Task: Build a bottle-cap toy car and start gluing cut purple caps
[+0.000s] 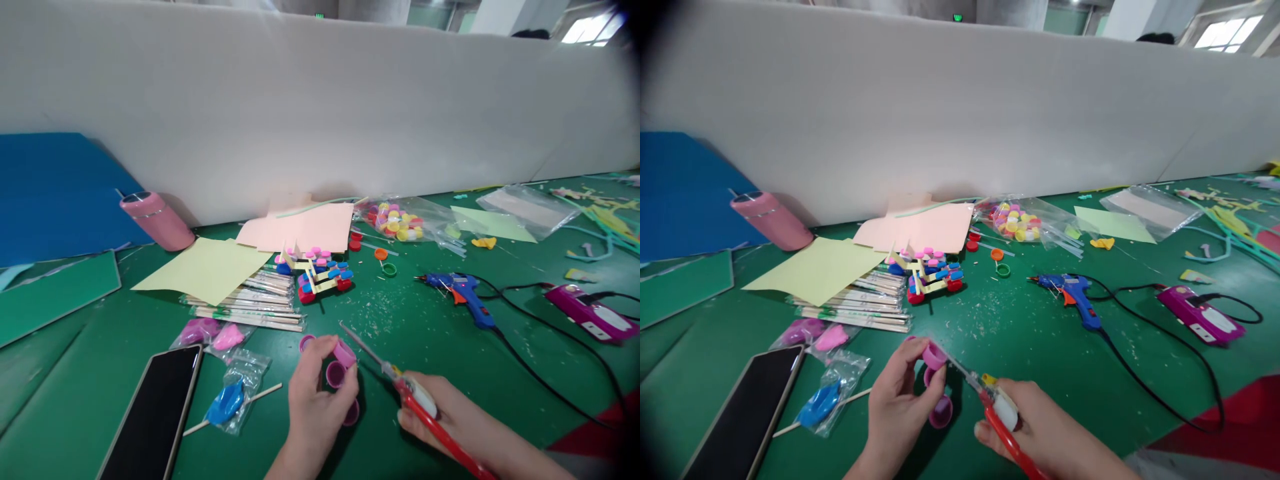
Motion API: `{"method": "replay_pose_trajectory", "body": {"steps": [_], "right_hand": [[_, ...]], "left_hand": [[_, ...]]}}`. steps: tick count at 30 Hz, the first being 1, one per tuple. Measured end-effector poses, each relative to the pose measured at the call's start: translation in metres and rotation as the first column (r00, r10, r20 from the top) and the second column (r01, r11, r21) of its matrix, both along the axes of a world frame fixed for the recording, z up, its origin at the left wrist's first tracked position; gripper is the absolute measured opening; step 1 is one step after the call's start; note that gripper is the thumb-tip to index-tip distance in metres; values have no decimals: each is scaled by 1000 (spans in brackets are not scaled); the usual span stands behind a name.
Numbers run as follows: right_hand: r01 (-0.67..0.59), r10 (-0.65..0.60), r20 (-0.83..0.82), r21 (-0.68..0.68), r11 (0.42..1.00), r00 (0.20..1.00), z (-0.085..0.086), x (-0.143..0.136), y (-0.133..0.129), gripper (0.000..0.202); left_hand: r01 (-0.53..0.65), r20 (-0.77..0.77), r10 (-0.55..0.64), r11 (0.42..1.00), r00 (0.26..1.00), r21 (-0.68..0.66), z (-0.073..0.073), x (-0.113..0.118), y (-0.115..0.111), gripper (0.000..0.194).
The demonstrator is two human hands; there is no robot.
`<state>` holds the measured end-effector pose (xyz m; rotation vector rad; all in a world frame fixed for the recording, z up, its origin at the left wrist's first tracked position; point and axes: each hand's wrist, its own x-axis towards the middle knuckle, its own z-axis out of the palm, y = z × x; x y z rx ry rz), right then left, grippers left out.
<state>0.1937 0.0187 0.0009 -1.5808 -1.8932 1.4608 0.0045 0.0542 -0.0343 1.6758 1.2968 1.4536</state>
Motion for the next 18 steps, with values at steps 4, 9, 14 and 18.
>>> {"method": "replay_pose_trajectory", "body": {"steps": [4,9,14,18], "right_hand": [[145,-156,66,152,978,986,0,7,6,22],[171,-235,264,244,955,936,6,18,8,23],[169,-244,306,251,953,920,9,14,12,27],[201,-284,278,293,935,918,7,6,17,34]], "left_hand": [[9,119,10,988,993,-152,7,2,0,32],[68,316,45,939,948,-338,23,7,0,28],[220,585,74,883,808,-415,32,4,6,17],[375,738,95,814,668,-444,36,-2,13,9]]}}
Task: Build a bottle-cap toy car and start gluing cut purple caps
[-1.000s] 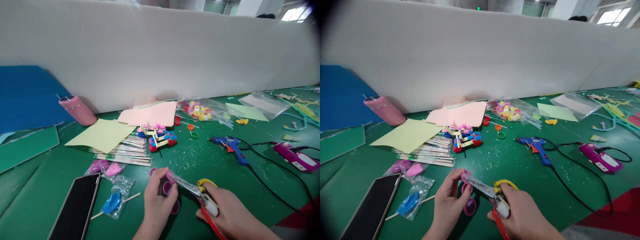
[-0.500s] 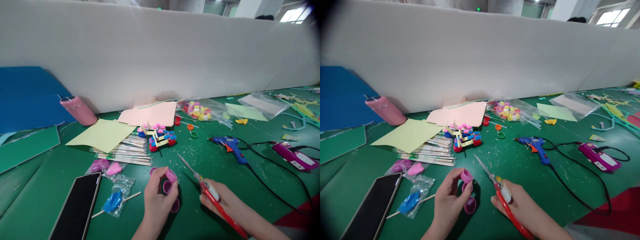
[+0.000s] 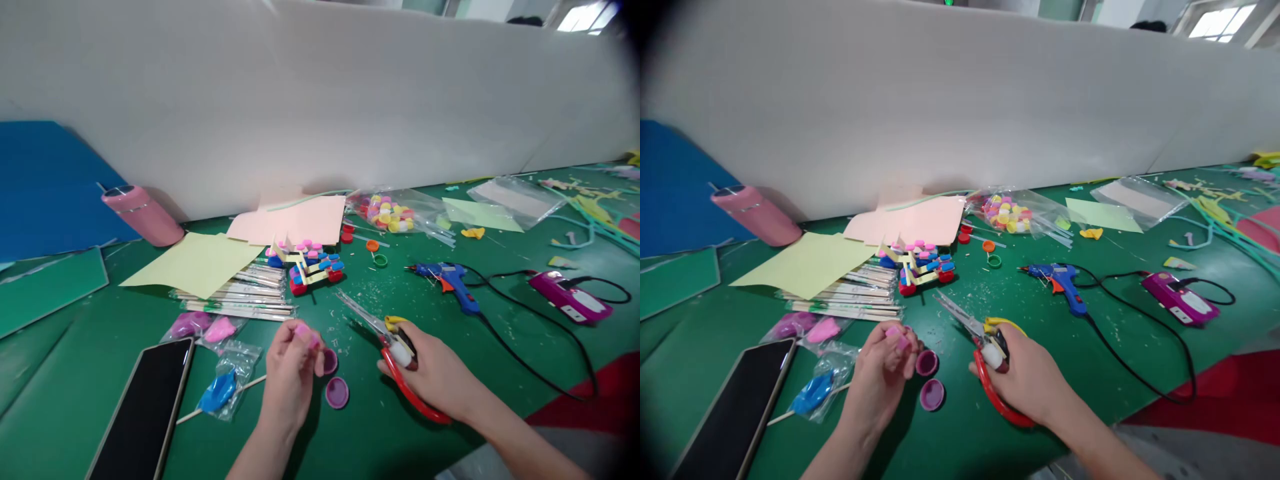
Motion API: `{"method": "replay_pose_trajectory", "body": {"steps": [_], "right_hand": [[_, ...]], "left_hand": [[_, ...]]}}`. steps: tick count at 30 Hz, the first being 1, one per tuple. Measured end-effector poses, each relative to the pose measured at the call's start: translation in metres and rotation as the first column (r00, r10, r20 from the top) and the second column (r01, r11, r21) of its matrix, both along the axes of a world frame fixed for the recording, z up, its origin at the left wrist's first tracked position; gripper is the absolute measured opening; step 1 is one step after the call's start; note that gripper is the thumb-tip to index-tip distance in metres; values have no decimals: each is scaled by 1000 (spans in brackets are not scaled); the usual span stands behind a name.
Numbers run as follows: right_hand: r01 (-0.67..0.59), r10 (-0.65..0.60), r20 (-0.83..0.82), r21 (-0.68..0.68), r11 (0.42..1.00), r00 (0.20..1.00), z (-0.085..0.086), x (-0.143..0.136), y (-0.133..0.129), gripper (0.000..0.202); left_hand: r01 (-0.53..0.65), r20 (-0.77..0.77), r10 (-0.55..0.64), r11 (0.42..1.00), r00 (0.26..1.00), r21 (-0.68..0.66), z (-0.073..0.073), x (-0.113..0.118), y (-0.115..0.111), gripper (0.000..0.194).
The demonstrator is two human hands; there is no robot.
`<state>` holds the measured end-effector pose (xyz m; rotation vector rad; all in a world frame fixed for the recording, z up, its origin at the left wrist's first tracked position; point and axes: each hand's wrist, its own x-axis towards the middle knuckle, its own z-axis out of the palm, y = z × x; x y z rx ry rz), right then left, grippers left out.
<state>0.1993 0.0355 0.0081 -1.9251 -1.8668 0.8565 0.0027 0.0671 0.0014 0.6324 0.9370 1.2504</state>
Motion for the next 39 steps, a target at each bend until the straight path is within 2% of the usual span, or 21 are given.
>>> {"method": "replay_pose_trajectory", "body": {"steps": [4,7,10,15,17,19,21,26,29,31,35,37,39], "right_hand": [[0,-5,43,102,995,999,-2,-10,4,29],[-13,6,54,133,991,999,-3,-17,4,26],[-41,34,49,150,988,998,0,-22,1,30],[-93,85,48,182,979,995,7,-25,-9,42],[-126,119,48,188,974,992,10,-26,-14,46],[-147,140,49,196,969,989,13,-28,-19,50],[-160,156,39,206,965,987,16,-30,-23,52],[-156,165,-29,197,968,986,19,-33,-30,47],[-173,189,-65,199,965,980,21,-29,-33,45],[-179,201,-63,251,951,978,25,-23,-34,41],[-63,100,-70,413,908,993,40,-12,-23,20],[-28,93,-171,352,936,981,45,-11,-8,22],[-92,157,-350,194,977,924,44,-13,10,26]], "left_hand": [[50,92,-38,989,995,-136,8,-3,-8,2],[88,98,-71,980,993,-181,15,-4,-22,16],[120,156,-86,967,984,-225,21,-2,-33,20],[208,312,-126,947,942,-246,22,8,-36,7],[211,280,-143,951,949,-228,19,13,-36,11],[172,173,-138,964,975,-201,17,18,-36,17],[148,48,-142,973,989,-179,15,22,-37,14],[155,-121,-173,977,977,-149,12,26,-39,23],[128,-129,-149,979,980,-158,11,25,-38,25],[123,-100,-142,977,985,-174,12,23,-37,26],[180,-4,-186,956,983,-231,15,24,-38,24],[229,39,-227,937,973,-265,15,26,-40,24],[258,48,-255,920,966,-296,12,29,-42,24]]}}
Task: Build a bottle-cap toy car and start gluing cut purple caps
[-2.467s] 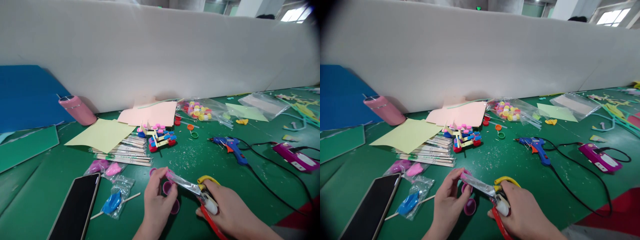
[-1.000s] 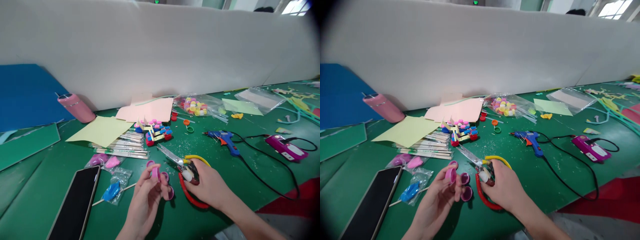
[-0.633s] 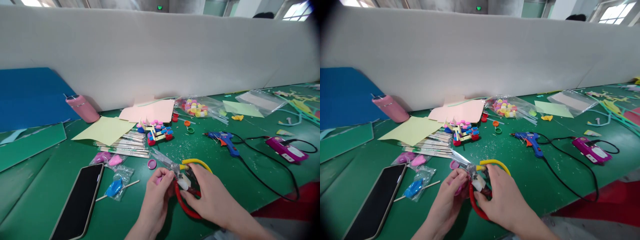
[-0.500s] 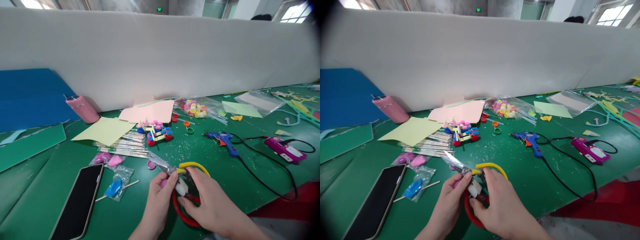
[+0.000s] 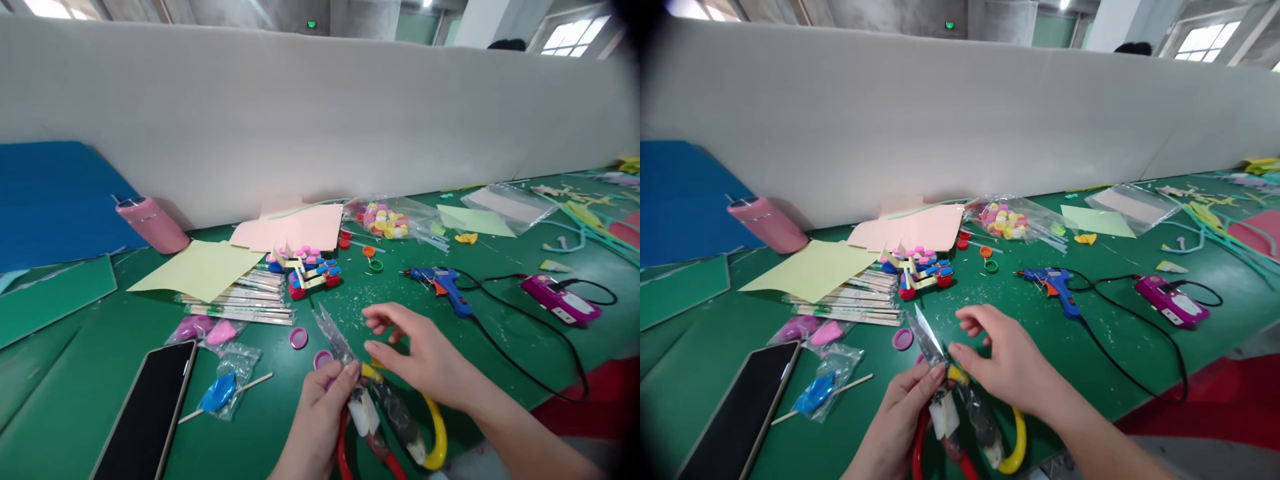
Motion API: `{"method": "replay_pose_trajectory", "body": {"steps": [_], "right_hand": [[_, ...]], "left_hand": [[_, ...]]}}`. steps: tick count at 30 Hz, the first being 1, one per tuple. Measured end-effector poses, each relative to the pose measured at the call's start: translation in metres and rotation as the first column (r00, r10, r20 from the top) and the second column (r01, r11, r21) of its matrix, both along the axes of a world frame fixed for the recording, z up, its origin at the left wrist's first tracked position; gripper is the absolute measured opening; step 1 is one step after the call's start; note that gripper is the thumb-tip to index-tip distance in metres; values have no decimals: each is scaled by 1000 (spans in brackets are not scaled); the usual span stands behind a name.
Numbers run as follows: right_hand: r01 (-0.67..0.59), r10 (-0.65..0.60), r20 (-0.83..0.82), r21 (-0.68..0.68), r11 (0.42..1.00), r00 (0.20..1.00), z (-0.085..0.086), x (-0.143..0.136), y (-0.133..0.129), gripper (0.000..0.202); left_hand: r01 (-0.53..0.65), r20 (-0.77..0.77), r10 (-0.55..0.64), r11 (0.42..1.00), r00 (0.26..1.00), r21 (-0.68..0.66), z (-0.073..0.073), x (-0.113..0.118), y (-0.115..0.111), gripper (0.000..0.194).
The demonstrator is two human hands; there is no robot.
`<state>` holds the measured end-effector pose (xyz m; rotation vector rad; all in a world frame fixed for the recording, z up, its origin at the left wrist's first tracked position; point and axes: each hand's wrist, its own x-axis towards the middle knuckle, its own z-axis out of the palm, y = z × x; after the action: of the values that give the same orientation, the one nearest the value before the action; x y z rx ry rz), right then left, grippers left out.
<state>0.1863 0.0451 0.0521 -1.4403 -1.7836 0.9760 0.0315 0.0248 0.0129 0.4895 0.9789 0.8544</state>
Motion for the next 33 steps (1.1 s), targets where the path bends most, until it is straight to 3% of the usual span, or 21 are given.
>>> {"method": "replay_pose_trajectory", "body": {"steps": [3,7,15,21,25,29,33], "right_hand": [[-219,190,-174,-166,961,966,-10,-7,21,15],[-292,242,-236,-209,933,941,-25,-16,31,17],[-223,173,-223,-221,950,959,-30,-27,42,22],[-102,84,-106,-176,979,991,-41,-34,56,31],[-46,47,3,-142,989,999,-51,-29,74,21],[24,-17,135,-52,998,991,-56,-15,89,26],[25,-54,274,109,994,960,-55,-4,73,26]], "left_hand": [[11,-32,-11,1000,999,-10,-12,6,-3,26],[14,-61,-15,1000,998,-9,-26,9,-2,29],[57,-23,-60,992,998,-110,-21,4,3,31],[112,6,-113,983,994,-147,-24,11,-3,30],[160,17,-159,980,987,-114,-23,14,-6,32],[97,10,-97,985,995,-143,-20,11,-6,29],[-25,8,26,984,1000,-176,-8,-7,-2,23]]}}
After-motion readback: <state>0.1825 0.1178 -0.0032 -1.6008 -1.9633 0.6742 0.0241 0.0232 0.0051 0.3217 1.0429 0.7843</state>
